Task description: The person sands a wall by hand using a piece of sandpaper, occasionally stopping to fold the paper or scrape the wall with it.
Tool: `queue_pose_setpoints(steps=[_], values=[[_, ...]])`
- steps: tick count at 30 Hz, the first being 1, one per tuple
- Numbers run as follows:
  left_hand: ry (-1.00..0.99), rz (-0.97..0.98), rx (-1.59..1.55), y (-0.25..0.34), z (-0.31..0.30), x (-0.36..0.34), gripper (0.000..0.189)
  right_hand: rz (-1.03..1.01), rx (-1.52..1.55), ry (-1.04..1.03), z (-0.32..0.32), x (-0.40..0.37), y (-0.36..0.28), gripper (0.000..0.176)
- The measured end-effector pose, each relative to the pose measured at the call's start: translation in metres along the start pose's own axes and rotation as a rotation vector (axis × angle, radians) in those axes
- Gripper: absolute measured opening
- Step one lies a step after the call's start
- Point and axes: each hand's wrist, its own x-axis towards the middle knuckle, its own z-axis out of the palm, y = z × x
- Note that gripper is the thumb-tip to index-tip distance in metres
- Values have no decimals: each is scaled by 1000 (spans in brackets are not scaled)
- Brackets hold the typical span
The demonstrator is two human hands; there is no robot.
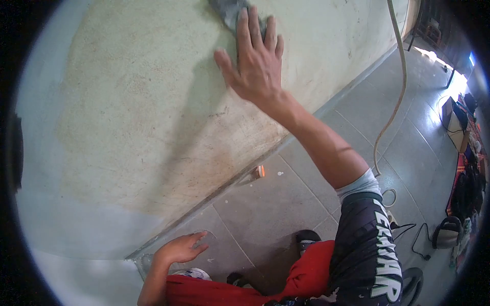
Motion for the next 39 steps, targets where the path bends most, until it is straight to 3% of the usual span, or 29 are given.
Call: queue_pose_setpoints(steps=[2,4,7,11,14,15,17,19,22,25,28,31,33,36,39], values=[[7,-6,-24,2,-2,0,65,-51,-27,-52,14,-45,0,91],[25,-10,-23,6,-5,-3,64,-78,-50,-307,17,-109,4,90],[37,-3,-16,8,-2,-7,64,-89,-142,-378,2,-98,2,88],[-15,-32,9,9,0,-6,63,-22,-11,5,-12,15,-6,89],[-16,-19,1,4,-2,-2,63,7,-4,28,-18,42,-19,96],[-18,-21,0,5,-4,-3,63,-20,26,97,-2,23,-11,91],[-18,-75,1,8,-5,-1,63,-3,-7,-63,18,-47,-9,94],[10,-36,-3,8,0,-2,63,5,8,-356,22,-120,-8,93],[24,-20,2,20,-5,-13,63,21,-34,-309,15,-91,3,93],[0,-41,-9,19,-6,-17,64,28,45,-18,-4,1,-3,92],[9,-47,-18,16,-12,-20,64,85,55,15,-14,31,-11,97],[60,-24,-28,12,-9,-19,64,-63,-40,-28,17,-41,5,89],[92,-2,-33,10,-8,-19,64,-74,-9,-270,22,-115,7,87],[87,-8,-44,13,-5,-15,64,-57,-105,-375,9,-110,9,88],[4,-24,-37,16,-7,-11,64,-11,-22,-51,0,-18,2,91]])
